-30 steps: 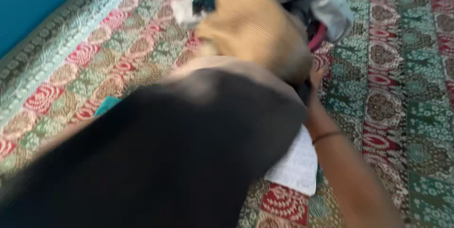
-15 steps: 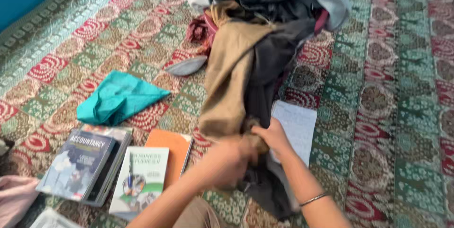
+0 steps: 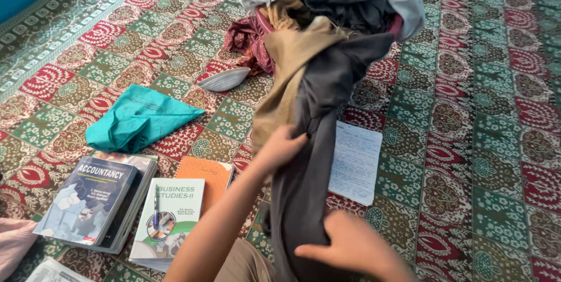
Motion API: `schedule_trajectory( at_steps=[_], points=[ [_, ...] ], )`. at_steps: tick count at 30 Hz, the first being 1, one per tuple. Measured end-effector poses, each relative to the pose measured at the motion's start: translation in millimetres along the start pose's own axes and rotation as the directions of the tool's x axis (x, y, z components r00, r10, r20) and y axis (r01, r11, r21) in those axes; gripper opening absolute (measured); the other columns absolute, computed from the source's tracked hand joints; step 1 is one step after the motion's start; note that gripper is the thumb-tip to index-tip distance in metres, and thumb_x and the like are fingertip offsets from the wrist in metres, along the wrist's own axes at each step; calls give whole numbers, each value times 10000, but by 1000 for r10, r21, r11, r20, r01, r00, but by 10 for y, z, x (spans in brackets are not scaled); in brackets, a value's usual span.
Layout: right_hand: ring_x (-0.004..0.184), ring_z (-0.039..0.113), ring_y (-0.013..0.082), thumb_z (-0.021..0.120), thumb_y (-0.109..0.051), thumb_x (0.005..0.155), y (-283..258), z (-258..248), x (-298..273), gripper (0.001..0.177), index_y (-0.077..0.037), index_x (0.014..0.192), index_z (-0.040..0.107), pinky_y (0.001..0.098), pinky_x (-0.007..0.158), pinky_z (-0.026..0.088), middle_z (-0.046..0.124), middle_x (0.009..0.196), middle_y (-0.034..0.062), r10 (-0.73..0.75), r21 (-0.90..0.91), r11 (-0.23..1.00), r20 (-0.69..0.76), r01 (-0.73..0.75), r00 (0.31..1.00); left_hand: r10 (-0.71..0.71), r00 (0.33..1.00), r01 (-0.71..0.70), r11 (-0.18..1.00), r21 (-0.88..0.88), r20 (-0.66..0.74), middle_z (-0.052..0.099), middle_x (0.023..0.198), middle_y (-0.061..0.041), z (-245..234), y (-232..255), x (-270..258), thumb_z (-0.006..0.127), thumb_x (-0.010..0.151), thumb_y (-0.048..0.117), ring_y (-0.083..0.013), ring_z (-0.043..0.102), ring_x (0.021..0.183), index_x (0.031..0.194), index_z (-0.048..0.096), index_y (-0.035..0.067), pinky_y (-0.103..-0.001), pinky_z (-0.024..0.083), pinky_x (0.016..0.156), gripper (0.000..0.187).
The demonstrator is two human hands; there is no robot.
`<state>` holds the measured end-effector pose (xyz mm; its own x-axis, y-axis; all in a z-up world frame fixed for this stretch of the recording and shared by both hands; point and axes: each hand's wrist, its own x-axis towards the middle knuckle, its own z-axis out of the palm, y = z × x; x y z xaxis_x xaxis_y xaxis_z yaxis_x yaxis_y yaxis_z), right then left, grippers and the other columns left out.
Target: The person sits on a patterned rug and sorts through a basket of clothes, selecting a dark garment. They then plug in an electric iron and proceed to iron the garment on the floor, smoothing the fabric and moving the iron back and forth across the surface.
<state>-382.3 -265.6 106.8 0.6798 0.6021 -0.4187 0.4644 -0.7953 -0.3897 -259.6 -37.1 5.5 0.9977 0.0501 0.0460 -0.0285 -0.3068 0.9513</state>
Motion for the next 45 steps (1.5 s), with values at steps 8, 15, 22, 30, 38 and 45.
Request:
schedule_trajectory(
  at_steps=[8,15,22,30,38,45],
  points=[
    [1264,570,202,816,-176,803,558,-127,874,914,-76,1539,283,385,954,534,467,1474,106,4,606,566,-680,559,733,142,990,-143,975,170,20,658,888,-291,451,548,-1294,590,955,200,-476,639,889,942,587,-34,-528,502,764,235],
    [949,728,283,518,54,837,492,-162,1228,331,28,1117,692,330,878,545,765,1017,166,187,501,671,-828,547,529,440,886,-373,863,340,-146,653,846,-212,153,592,-1209,734,825,264,-397,637,821,900,650,-7,-462,502,714,294],
    [909,608,431,584,18,664,246,-78,681,148,53,800,536,468,826,492,608,884,237,-211,-7,936,-813,352,543,-236,971,118,578,-807,-27,705,1188,-97,-60,564,-541,565,940,221,-217,689,1028,1354,563,58,-379,547,919,445],
    [1087,698,268,700,-284,983,629,-69,837,291,3,969,656,398,1000,531,718,1103,127,-107,330,760,-786,560,609,225,929,-277,949,-149,-295,759,1097,-222,372,233,-233,525,833,7,-345,737,1086,1282,631,-43,-396,553,966,465],
    [1031,649,403,712,-169,801,767,-802,1915,629,129,1314,505,416,886,501,638,1126,314,-18,189,905,-877,380,480,557,830,-464,728,505,-41,642,815,-251,481,784,-596,745,722,171,-450,640,778,857,606,-43,-555,471,655,289],
    [717,712,404,584,-167,873,892,-701,2029,251,70,905,658,507,710,535,688,747,242,342,504,819,-812,274,473,152,835,-228,970,-81,-529,745,1010,-209,52,102,1039,559,982,488,-317,726,967,1104,677,-20,-393,536,855,536]
  ],
)
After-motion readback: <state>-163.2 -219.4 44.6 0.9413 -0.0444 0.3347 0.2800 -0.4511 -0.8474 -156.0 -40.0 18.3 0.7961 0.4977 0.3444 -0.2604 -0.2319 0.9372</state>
